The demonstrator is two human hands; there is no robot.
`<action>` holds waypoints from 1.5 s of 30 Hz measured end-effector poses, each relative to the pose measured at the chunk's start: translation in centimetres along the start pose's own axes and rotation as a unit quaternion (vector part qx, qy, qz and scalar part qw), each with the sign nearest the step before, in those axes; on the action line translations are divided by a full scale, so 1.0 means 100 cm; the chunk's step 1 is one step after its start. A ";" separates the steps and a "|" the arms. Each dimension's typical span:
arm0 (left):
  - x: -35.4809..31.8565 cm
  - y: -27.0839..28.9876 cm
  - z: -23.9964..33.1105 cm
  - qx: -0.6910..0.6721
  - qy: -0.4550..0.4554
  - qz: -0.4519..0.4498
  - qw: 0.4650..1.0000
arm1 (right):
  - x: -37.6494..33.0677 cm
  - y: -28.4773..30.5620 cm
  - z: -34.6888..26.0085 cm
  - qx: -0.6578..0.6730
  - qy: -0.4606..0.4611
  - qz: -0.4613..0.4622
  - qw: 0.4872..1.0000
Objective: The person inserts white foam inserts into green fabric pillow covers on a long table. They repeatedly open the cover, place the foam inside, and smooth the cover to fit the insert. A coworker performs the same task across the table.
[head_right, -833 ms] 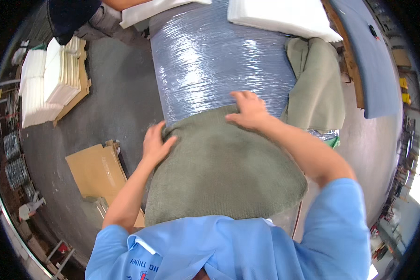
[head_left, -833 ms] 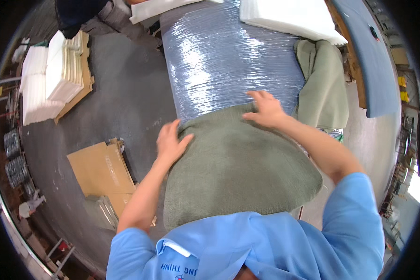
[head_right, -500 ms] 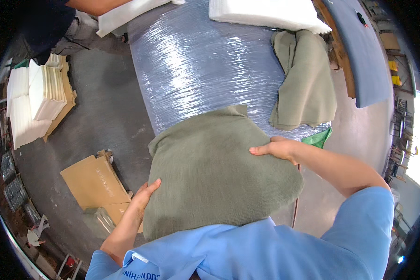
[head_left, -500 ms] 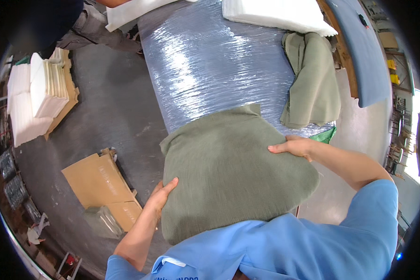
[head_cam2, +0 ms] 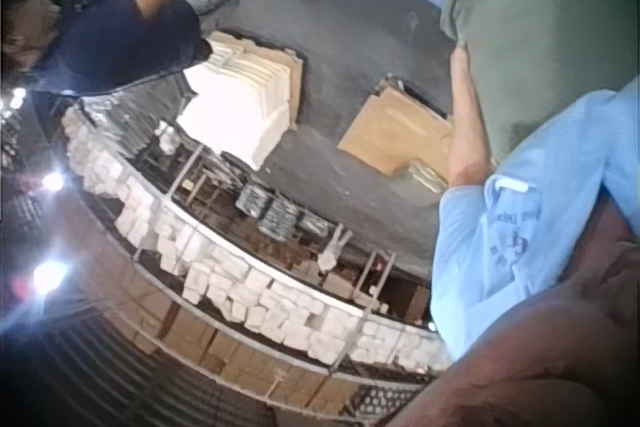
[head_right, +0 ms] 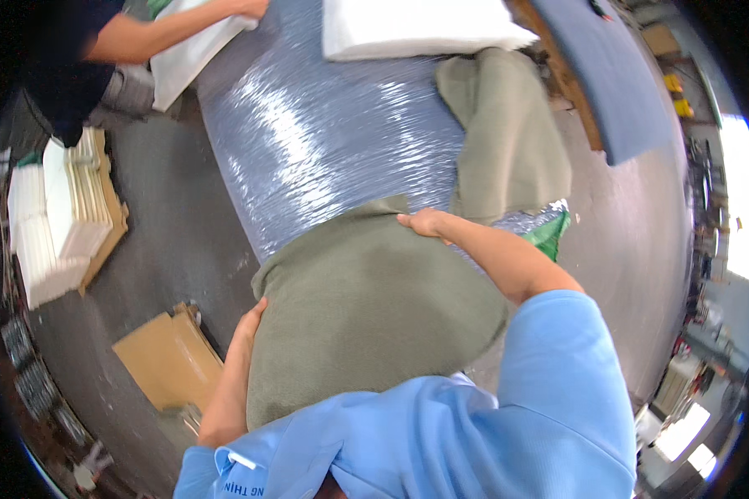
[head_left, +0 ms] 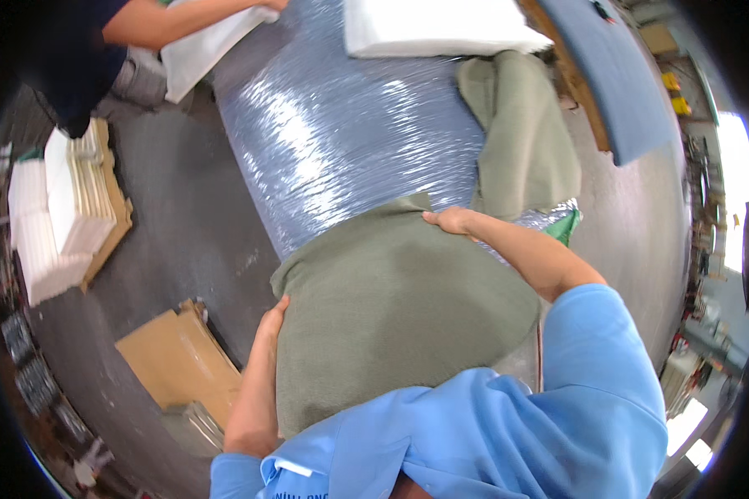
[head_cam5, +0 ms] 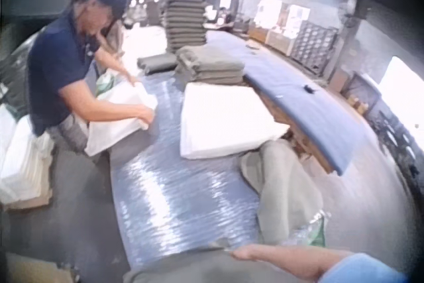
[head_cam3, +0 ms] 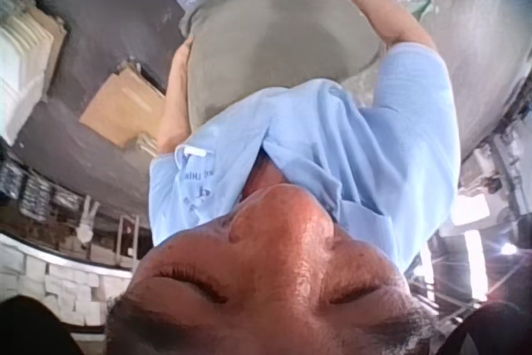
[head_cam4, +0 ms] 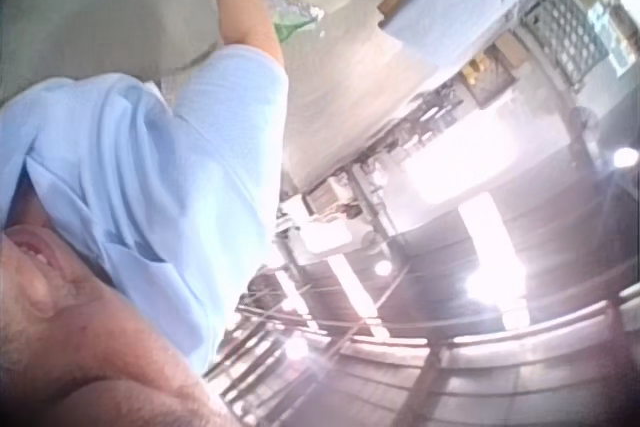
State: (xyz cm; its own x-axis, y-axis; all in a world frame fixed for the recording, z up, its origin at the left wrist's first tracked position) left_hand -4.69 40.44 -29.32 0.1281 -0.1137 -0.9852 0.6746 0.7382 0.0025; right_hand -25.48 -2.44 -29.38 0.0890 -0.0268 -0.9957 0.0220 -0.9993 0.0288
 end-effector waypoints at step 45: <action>-0.303 -0.085 0.261 -0.186 -0.722 -0.133 0.654 | -0.139 -0.127 0.115 0.790 0.434 -0.033 0.433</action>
State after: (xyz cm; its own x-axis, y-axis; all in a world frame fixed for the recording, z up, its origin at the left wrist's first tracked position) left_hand 4.67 20.22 5.00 0.7750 -0.5821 0.2460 0.6242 0.6443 -0.4418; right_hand -38.46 10.36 -16.92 0.4961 -0.6619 -0.5619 -0.5935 0.2138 -0.7759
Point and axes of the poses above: each hand's wrist, its own x-axis towards the middle knuckle, its own y-axis out of the back of the hand, z = x × y, the point moved 6 cm from there along x, towards the middle knuckle, and after that the axes turned 8 degrees about -z, right-handed, at the moved point
